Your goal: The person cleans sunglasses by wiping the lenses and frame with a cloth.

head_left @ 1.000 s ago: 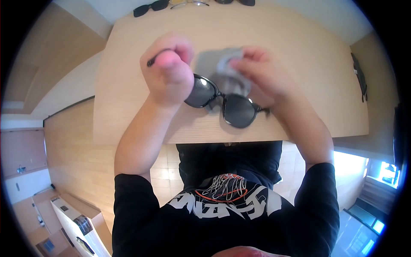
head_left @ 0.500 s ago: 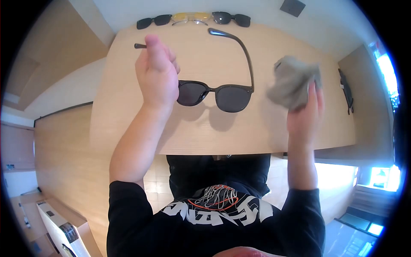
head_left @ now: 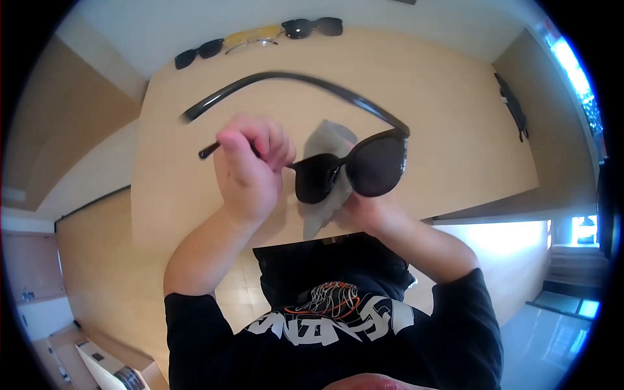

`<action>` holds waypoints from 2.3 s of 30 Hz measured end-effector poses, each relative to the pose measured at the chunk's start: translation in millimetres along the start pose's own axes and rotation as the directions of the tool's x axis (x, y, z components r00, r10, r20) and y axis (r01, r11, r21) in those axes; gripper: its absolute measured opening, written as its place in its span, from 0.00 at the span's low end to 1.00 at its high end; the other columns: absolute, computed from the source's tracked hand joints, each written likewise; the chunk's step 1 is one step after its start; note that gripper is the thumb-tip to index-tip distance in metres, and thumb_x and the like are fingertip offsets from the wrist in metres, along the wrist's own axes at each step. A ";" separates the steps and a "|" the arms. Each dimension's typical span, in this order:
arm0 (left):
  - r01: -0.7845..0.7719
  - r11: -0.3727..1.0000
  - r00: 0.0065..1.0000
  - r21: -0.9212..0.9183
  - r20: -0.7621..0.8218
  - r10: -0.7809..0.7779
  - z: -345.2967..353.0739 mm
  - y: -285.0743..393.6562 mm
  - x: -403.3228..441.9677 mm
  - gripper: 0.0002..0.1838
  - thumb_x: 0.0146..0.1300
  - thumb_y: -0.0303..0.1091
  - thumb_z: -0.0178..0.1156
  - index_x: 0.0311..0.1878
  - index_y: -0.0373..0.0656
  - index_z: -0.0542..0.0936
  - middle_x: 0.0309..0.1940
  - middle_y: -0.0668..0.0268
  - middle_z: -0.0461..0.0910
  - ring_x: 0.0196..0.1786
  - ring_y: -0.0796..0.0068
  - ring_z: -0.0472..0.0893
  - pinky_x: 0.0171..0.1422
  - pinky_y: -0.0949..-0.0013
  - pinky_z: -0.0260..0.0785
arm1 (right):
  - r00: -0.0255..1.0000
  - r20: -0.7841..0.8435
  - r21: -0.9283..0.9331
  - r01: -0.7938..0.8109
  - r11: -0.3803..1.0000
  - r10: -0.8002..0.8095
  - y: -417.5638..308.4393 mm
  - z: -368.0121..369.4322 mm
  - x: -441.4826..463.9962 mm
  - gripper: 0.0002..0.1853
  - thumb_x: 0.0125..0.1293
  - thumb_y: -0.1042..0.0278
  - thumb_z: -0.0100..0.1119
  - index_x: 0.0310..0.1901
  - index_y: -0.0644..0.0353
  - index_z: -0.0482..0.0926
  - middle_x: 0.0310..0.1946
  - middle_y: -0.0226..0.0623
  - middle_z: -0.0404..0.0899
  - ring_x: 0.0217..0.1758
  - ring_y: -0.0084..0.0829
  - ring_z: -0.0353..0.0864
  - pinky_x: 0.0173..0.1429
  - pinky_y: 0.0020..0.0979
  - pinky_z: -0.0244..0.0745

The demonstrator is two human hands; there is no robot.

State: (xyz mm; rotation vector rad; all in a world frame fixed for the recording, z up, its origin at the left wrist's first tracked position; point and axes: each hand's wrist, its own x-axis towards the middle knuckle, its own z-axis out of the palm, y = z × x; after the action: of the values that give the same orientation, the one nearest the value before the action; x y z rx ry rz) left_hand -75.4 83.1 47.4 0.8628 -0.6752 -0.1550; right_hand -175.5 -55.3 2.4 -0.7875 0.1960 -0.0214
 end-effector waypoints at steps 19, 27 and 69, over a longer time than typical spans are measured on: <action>0.164 0.964 0.951 -0.208 -0.226 -0.210 2.8 8.9 8.2 0.32 0.71 0.66 0.37 0.24 0.45 0.61 0.19 0.71 0.56 0.21 0.77 0.55 0.26 0.71 0.51 | 0.681 0.325 -0.598 0.685 0.415 -0.656 1.1 7.0 -4.2 0.16 0.63 0.79 0.60 0.52 0.63 0.71 0.48 0.38 0.73 0.51 0.29 0.72 0.57 0.30 0.66; 0.022 0.992 0.952 -0.125 0.306 0.017 -2.7 3.3 -1.4 0.15 0.73 0.45 0.48 0.32 0.47 0.62 0.26 0.71 0.59 0.28 0.77 0.59 0.34 0.71 0.54 | 0.972 0.123 -0.243 0.226 0.943 -0.201 -19.6 12.2 -7.1 0.21 0.78 0.62 0.31 0.63 0.64 0.67 0.53 0.36 0.74 0.55 0.26 0.72 0.63 0.29 0.65; -0.017 0.999 0.832 0.042 0.555 -0.009 3.3 2.6 -16.7 0.23 0.74 0.47 0.46 0.24 0.45 0.59 0.14 0.67 0.58 0.17 0.73 0.55 0.22 0.68 0.48 | 0.971 0.084 0.302 -0.239 0.923 0.224 -20.5 19.2 9.8 0.17 0.75 0.53 0.42 0.47 0.57 0.74 0.42 0.34 0.79 0.45 0.31 0.78 0.54 0.35 0.73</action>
State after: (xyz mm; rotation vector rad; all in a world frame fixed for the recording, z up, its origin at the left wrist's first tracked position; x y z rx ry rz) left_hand -90.9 89.2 42.7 0.8626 -1.2332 -0.3994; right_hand -161.3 -57.2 28.4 -0.4460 0.2331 0.1874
